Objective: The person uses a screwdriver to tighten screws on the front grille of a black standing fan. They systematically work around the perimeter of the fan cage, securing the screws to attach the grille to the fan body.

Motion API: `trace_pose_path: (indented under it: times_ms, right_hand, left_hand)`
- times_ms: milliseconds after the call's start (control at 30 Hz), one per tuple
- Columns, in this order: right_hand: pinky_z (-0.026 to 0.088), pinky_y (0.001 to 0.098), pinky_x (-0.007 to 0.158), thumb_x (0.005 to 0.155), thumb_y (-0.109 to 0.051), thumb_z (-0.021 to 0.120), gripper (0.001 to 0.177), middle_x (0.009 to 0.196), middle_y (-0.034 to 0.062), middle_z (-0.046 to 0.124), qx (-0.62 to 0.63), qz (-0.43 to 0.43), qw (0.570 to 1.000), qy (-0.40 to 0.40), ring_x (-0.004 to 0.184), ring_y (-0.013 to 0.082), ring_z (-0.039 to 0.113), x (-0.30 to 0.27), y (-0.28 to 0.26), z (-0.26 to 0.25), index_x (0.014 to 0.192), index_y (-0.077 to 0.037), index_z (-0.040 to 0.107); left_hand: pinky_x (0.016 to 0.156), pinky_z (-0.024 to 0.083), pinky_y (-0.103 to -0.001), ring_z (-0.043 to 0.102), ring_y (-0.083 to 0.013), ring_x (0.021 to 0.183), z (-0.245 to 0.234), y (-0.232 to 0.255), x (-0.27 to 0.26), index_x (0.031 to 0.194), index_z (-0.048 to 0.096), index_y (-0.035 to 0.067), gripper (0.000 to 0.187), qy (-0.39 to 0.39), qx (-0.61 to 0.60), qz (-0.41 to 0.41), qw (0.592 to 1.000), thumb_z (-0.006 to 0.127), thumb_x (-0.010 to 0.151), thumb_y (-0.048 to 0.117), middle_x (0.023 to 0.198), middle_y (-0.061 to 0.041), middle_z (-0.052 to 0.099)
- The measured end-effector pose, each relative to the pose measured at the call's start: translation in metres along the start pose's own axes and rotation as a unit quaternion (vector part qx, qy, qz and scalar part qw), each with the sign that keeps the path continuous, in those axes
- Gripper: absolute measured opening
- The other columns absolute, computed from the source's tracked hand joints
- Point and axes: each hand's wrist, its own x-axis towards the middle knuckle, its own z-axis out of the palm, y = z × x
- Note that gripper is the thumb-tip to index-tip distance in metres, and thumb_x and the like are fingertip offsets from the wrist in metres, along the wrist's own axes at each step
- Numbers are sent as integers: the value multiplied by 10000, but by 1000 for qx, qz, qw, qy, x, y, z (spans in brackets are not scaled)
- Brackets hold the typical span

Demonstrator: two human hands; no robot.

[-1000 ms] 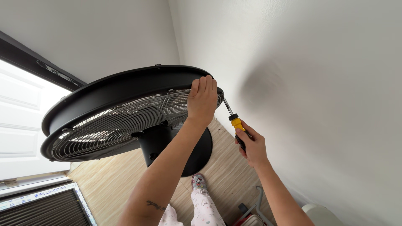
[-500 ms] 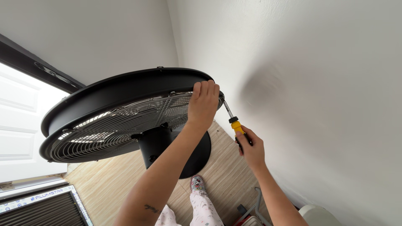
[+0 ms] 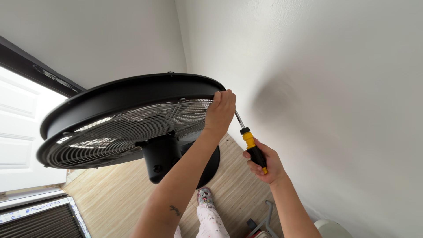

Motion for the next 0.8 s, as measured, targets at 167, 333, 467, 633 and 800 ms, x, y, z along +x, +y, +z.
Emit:
trace_pose_path:
  times_ms: [167,333,467,633,800]
  right_hand:
    - [291,172,276,1020,-422,520,356,675,50,577,-28,14,999,23,336,73,409,4,-3,-10,1132,-86,488]
    - [283,181,282,980,-421,574,396,673,54,567,-66,13,995,71,335,75,394,3,-8,3,1234,-126,502]
    - [276,195,278,939,-405,598,526,672,67,566,-112,-5,987,115,328,82,380,1,-9,17,1399,-171,498]
    - [282,197,282,955,-392,584,581,685,71,573,-120,-18,987,106,333,79,381,1,-9,24,1483,-175,475]
    - [278,194,281,967,-384,562,579,681,76,573,-115,-21,986,119,325,88,384,4,-5,27,1501,-182,467]
  left_hand:
    - [1098,293,-314,499,-145,1015,1,1,-4,906,607,157,150,25,-10,-24,999,703,796,191,910,22,511]
    - [1110,296,-308,491,-148,1002,-1,-1,0,896,593,153,134,40,-36,-49,997,703,821,175,908,20,499]
    - [1096,292,-305,494,-153,1010,-1,-1,1,924,607,144,145,29,-50,-48,997,690,810,179,924,14,512]
    - [1107,287,-303,499,-153,1040,0,-1,1,948,617,138,176,30,-38,-49,998,681,791,184,958,11,533]
    - [1111,287,-314,497,-166,1048,4,-2,2,956,609,133,146,22,-59,-48,997,676,834,178,963,-2,529]
